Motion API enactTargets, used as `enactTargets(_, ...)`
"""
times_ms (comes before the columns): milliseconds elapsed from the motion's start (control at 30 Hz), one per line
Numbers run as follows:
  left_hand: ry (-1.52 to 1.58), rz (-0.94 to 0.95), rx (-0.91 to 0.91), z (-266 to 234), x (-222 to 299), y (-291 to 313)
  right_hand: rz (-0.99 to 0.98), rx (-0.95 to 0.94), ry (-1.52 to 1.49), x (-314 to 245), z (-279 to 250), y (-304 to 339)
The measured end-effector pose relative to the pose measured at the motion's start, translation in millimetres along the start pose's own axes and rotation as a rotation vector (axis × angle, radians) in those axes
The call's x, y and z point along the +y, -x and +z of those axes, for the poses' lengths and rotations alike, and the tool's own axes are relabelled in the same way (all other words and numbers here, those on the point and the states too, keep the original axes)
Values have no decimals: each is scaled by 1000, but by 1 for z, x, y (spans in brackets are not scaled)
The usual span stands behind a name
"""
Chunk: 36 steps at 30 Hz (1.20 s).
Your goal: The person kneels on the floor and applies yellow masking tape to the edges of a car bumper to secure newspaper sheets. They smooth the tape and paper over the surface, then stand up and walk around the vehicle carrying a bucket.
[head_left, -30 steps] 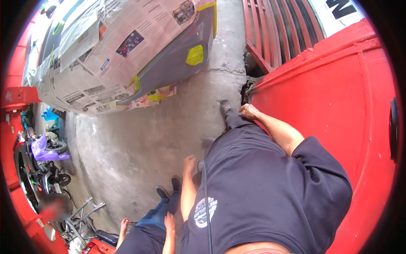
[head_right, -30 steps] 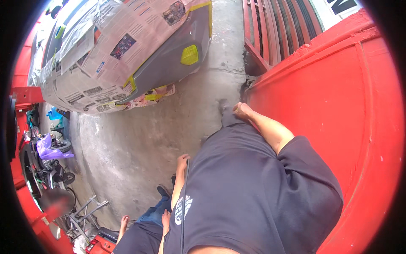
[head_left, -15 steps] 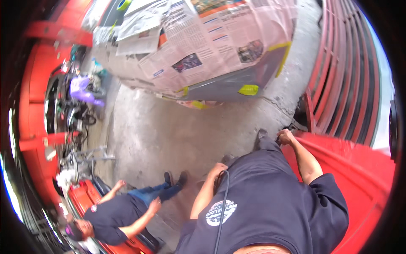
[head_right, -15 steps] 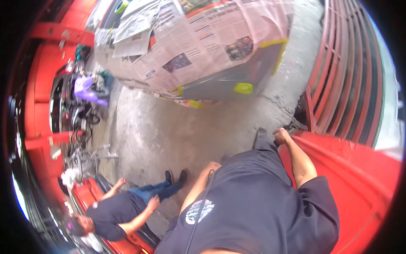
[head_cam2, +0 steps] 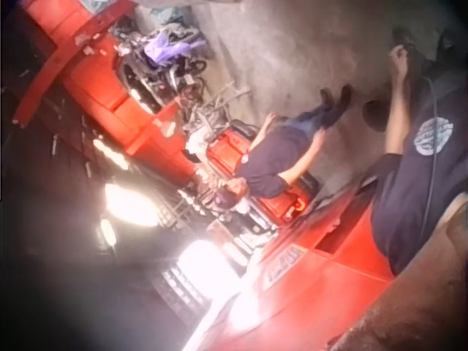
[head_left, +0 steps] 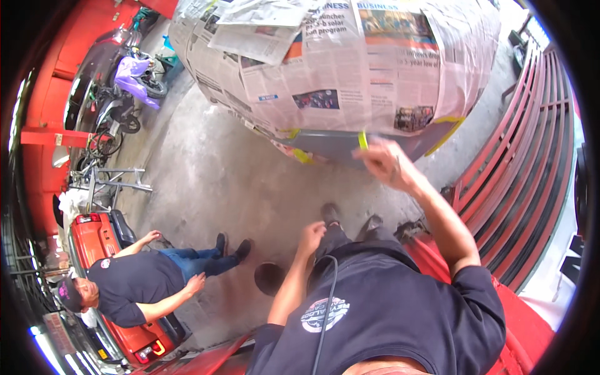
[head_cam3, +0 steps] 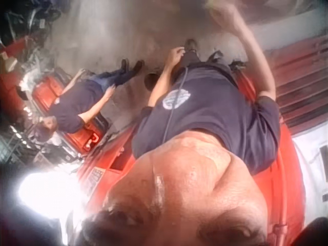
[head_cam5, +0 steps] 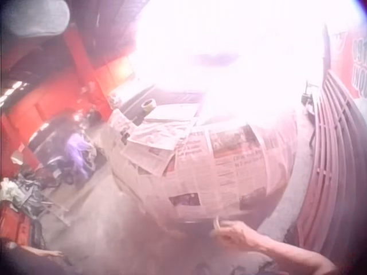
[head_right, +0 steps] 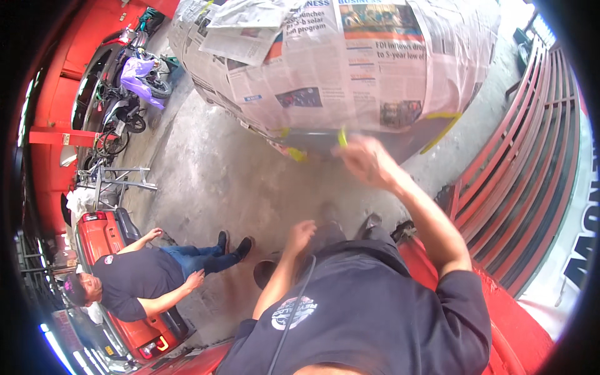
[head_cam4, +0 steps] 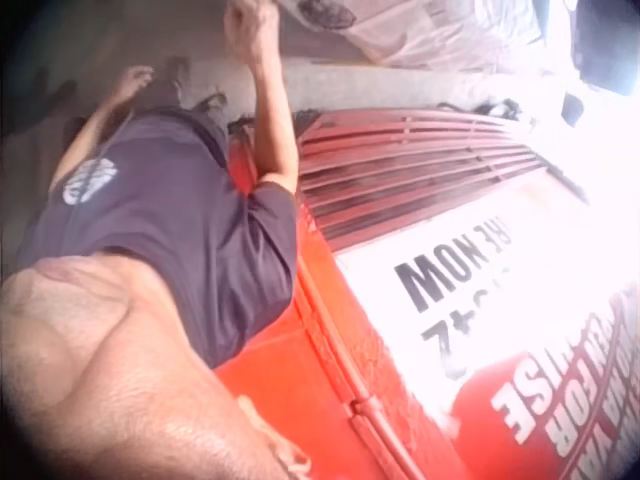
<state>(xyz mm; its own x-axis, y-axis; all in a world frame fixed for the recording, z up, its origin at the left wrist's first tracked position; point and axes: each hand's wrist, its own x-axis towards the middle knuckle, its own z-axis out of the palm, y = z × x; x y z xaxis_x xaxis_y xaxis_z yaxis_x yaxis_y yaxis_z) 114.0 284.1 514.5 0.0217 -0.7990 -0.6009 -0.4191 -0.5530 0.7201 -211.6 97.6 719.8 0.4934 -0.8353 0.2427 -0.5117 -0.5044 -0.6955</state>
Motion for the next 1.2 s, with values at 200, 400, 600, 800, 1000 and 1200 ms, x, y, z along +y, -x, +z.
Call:
enactTargets(200,-89,818,614,-110,249,-47,-355,438,725,-25,-71,-232)
enactTargets(400,-441,1078,866,-202,385,-142,-191,266,990,28,-64,-340)
enactTargets(600,-814,1157,672,-236,435,-203,6,133,1039,31,-69,-384)
enactTargets(800,-831,1285,610,-269,460,-222,61,363,1316,-3,-155,-411)
enactTargets(1000,-625,1356,719,-258,531,-241,-30,770,1281,-2,-274,-375)
enactTargets(1200,-517,1379,761,-227,565,-267,-109,880,1111,42,-329,-345)
